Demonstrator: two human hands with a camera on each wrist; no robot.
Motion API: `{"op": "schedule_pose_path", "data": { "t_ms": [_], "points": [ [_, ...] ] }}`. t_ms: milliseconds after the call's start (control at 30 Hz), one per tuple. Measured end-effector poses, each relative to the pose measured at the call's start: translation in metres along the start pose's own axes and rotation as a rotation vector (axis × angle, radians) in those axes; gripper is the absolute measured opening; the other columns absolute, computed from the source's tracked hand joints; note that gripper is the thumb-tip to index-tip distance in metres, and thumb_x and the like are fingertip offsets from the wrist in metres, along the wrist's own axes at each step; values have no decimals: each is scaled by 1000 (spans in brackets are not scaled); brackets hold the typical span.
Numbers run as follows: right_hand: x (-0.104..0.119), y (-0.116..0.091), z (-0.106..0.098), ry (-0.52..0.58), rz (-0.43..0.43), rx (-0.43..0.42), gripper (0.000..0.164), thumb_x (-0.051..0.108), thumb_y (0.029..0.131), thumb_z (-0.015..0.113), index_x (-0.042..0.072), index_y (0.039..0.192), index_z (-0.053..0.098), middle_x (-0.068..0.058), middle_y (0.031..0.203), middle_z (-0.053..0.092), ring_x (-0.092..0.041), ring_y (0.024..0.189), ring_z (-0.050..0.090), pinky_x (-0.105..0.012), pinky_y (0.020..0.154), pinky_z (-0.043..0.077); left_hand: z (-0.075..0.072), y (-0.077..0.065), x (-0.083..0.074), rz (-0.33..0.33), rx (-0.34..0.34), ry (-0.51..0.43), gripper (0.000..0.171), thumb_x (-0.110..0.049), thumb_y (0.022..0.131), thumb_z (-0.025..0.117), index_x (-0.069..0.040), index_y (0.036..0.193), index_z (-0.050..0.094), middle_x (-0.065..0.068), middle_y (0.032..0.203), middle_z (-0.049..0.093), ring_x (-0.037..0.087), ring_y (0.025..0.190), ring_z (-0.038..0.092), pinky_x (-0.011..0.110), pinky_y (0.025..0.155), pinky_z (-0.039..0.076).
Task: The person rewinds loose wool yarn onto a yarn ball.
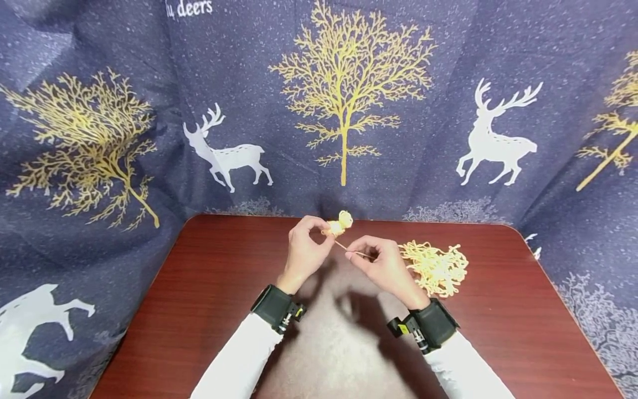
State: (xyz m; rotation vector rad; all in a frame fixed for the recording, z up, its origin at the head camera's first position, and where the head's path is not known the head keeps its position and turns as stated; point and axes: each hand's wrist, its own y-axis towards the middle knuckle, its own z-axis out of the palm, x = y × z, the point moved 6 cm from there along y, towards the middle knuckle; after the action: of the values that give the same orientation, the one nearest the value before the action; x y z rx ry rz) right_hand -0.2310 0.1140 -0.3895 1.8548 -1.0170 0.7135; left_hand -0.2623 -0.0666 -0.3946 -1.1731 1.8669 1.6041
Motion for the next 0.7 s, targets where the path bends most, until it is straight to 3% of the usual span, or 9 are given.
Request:
{"op": "schedule_pose_path", "data": {
  "t_ms": [133, 300, 467, 600, 700],
  "points": [
    [-4, 3, -6, 24, 32, -8, 11, 8, 86, 81, 15, 92, 76, 3, 74, 67, -13, 58, 54, -24, 50, 45, 4, -4, 6, 77, 98, 94, 18, 7, 72, 76, -2, 86, 68, 8, 90, 67, 24, 82, 64, 40, 74, 58],
    [-10, 9, -14, 96, 84, -28, 10, 6, 86, 80, 9, 94, 76, -6, 84, 73, -14, 59, 55, -23, 51, 46, 7, -12, 14, 98, 236, 189, 20, 7, 71, 78, -3, 85, 67, 7, 89, 65, 21, 79, 64, 34, 71, 58],
    [-19, 16, -24, 170, 146, -47, 12, 5, 86, 79, 2, 97, 75, -12, 87, 74, -13, 61, 58, -22, 52, 48, 9, -20, 22, 71, 397, 277, 19, 4, 72, 79, -6, 84, 67, 3, 87, 63, 14, 77, 61, 24, 70, 53],
    [-26, 21, -32, 258, 192, -76, 13, 6, 87, 79, -2, 96, 74, -6, 80, 72, -8, 53, 52, -21, 44, 44, 9, -27, 25, 23, 524, 264, 19, 4, 73, 77, -7, 85, 67, 0, 88, 63, 13, 77, 61, 23, 69, 55],
    [-30, 26, -36, 405, 210, -101, 11, 3, 88, 77, -3, 96, 73, -4, 79, 72, -6, 53, 51, -18, 44, 43, 8, -33, 23, 6, 591, 222, 18, 4, 73, 76, -6, 86, 67, 0, 88, 63, 13, 78, 62, 25, 71, 58]
  ]
}}
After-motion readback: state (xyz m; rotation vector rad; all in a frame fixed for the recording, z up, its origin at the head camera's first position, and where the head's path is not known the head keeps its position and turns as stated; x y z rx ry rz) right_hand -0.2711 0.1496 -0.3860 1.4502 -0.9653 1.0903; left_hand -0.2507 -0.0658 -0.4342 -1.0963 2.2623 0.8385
